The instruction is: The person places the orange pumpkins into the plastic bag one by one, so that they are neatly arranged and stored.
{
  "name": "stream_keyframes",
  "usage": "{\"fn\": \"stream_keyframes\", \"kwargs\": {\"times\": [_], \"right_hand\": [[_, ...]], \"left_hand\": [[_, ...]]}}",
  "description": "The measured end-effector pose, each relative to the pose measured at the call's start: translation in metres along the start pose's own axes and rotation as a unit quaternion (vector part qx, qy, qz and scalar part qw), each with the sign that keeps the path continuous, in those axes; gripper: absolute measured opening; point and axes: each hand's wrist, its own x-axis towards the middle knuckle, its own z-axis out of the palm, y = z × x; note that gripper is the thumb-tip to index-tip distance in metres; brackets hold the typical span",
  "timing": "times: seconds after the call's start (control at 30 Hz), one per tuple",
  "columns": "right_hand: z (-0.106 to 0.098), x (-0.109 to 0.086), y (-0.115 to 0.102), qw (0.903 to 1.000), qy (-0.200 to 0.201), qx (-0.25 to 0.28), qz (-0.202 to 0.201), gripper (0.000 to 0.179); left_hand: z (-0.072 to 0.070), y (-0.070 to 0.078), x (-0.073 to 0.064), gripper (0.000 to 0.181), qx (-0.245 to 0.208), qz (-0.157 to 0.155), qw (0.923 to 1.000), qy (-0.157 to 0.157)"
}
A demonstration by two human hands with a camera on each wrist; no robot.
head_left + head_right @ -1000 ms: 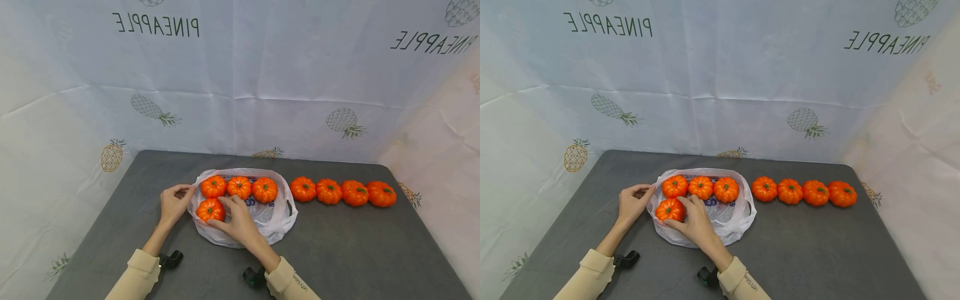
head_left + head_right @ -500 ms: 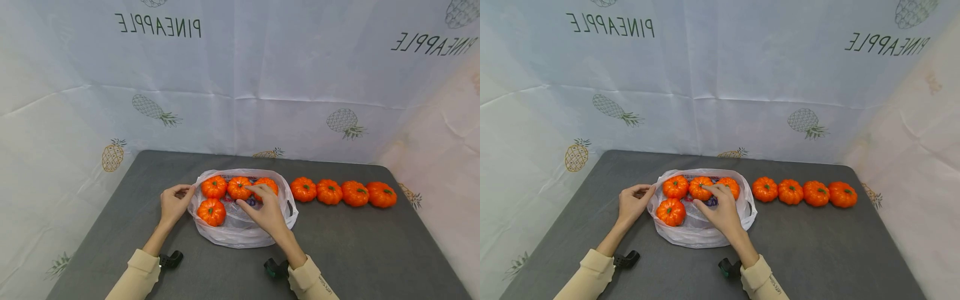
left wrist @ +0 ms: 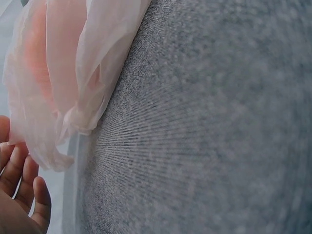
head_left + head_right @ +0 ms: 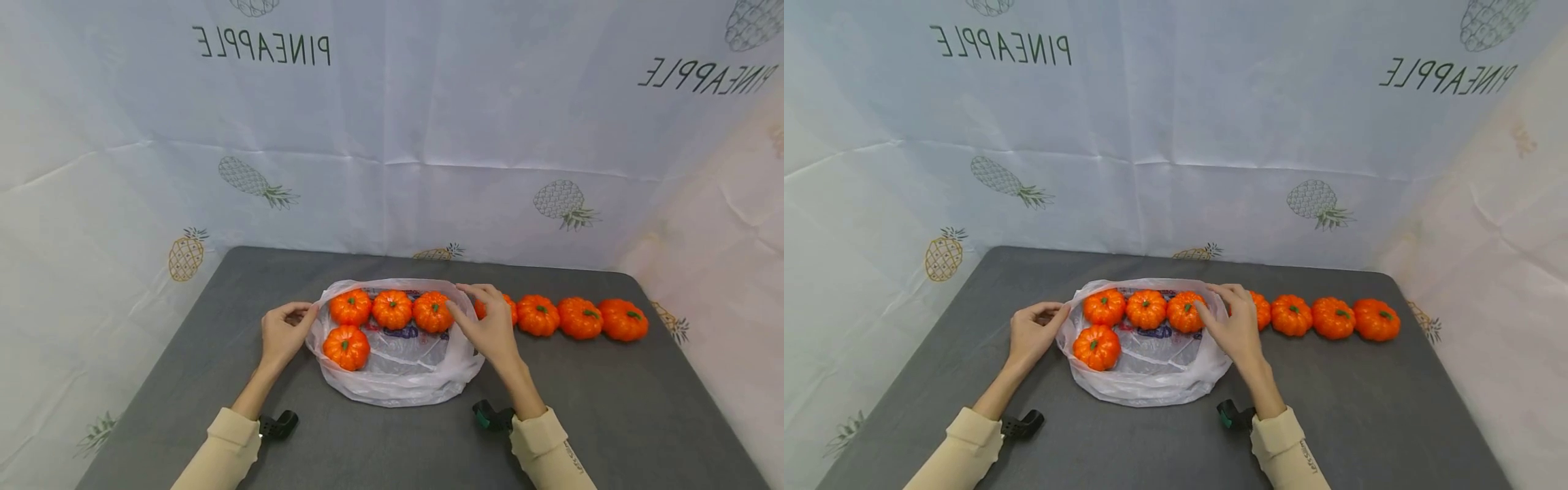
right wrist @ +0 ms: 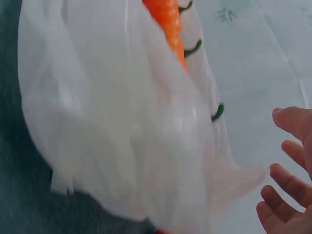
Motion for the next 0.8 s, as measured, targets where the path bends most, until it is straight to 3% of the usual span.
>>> {"fn": "stream_keyframes", "kwargs": {"times": [0.53, 0.8], "right_hand": [[-0.026, 0.007, 0.048, 0.9965, 0.020, -0.026, 0.077, 0.042], [-0.033, 0.006, 0.058, 0.9934, -0.015, -0.048, 0.104, 0.056]], "left_hand": [[0.002, -0.004, 0.000, 0.011, 0.003, -0.004, 1.0000, 0.001], [0.003, -0.001, 0.000, 0.011, 0.013, -0.008, 0.9999, 0.001]]}}
